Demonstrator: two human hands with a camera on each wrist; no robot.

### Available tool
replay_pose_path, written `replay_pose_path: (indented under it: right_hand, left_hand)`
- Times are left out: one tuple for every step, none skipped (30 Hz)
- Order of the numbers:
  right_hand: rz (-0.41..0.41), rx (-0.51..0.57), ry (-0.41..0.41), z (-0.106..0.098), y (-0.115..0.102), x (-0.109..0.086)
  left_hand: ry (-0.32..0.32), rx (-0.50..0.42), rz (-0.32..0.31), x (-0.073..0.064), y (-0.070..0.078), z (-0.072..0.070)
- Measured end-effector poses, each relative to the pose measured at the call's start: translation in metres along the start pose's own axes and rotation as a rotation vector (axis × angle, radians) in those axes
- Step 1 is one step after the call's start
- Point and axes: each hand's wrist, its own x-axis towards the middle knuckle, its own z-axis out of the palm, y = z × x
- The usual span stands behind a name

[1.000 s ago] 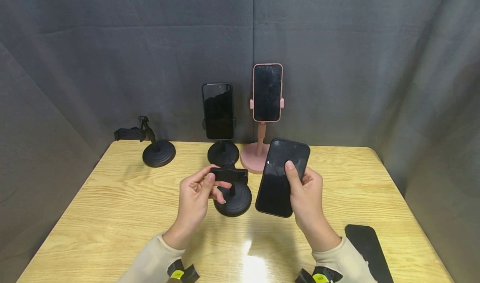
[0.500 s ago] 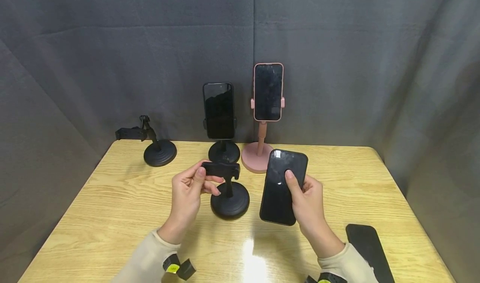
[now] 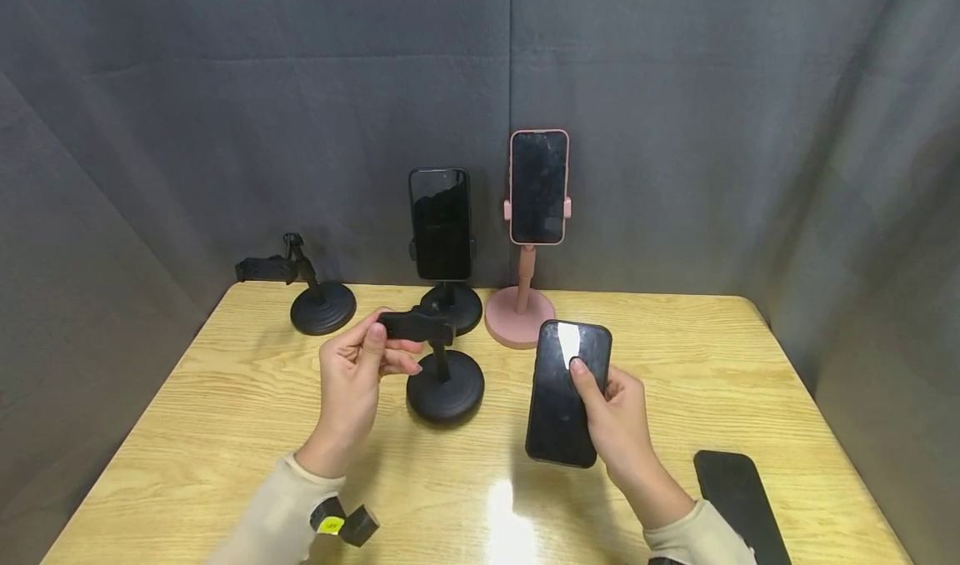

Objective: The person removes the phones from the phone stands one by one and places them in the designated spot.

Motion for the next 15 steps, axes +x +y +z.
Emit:
replay_pose_path:
  right_hand:
    - [0.006,-0.007,-0.003,-0.001,0.002,0.0]
    - [0.011,-0.016,-0.007,-0.001,0.003,0.0]
    - [0.018,-0.025,-0.011,-0.002,0.005,-0.001]
    - [0.022,-0.033,-0.017,-0.003,0.007,-0.001]
    - [0.026,-0.041,-0.021,-0.003,0.009,-0.001]
    - [0.028,-0.044,-0.025,-0.004,0.011,-0.001]
    - [0.028,-0.048,-0.031,-0.005,0.013,-0.001]
    - [0.029,-0.054,-0.034,-0.006,0.015,-0.001]
    - [0.028,-0.057,-0.035,-0.006,0.017,-0.002]
    - [0.029,-0.058,-0.032,-0.007,0.018,-0.002]
    - [0.031,-0.062,-0.029,-0.008,0.019,-0.002]
    - [0.032,-0.067,-0.027,-0.009,0.02,-0.002]
    - [0.036,-0.074,-0.024,-0.01,0.021,-0.002]
    - [0.042,-0.08,-0.017,-0.01,0.021,-0.002]
    - [0.048,-0.084,-0.009,-0.011,0.022,-0.002]
  left_hand:
    - [0.002,0.004,0.006,0.001,0.0,-0.002]
    - [0.005,0.006,0.01,0.002,0.001,-0.003]
    - [0.008,0.01,0.014,0.003,0.002,-0.005]
    - [0.011,0.011,0.018,0.004,0.003,-0.007]
    - [0.013,0.018,0.021,0.005,0.004,-0.008]
    - [0.015,0.023,0.024,0.006,0.004,-0.01]
    - [0.019,0.028,0.026,0.007,0.005,-0.012]
    - [0.023,0.031,0.025,0.008,0.006,-0.013]
    - [0.027,0.032,0.027,0.009,0.006,-0.015]
    - [0.029,0.035,0.03,0.011,0.007,-0.017]
    - [0.029,0.043,0.034,0.012,0.007,-0.018]
    - [0.03,0.046,0.04,0.013,0.008,-0.02]
    - [0.032,0.052,0.048,0.015,0.008,-0.021]
    - [0.031,0.056,0.055,0.016,0.008,-0.023]
    - [0.032,0.06,0.062,0.017,0.008,-0.025]
